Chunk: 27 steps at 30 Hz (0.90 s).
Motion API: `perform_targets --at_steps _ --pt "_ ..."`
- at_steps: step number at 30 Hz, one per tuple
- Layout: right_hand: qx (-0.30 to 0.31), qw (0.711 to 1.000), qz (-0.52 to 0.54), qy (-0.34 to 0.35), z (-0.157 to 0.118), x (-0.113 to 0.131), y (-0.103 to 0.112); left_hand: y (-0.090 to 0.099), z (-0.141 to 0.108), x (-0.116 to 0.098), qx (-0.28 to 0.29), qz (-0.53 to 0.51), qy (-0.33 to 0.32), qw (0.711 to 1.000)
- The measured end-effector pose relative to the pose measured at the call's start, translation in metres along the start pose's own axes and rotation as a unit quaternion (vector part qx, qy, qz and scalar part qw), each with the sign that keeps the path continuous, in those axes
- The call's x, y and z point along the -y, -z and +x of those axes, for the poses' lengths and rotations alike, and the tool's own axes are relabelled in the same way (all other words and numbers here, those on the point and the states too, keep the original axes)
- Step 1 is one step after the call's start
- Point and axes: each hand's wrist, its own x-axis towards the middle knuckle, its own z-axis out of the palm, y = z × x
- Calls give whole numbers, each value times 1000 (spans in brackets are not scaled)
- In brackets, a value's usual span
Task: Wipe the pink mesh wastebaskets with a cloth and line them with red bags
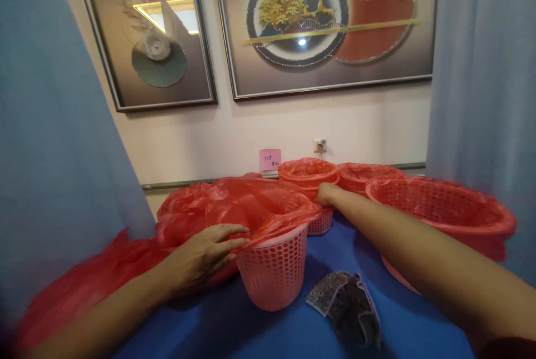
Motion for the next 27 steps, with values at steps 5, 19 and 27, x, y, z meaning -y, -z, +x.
perform_targets --at_steps 5,19,27 --pt "54 997 -53 -34 -3 -6 -10 -9 -15 -7 -21 -25 -8 999" --pt "-67 995 -44 51 -24 7 -5 -17 -29 -7 -76 -59 167 981" --pt "49 979 -47 194 -24 44 -18 -11 66 21 14 10 241 970"
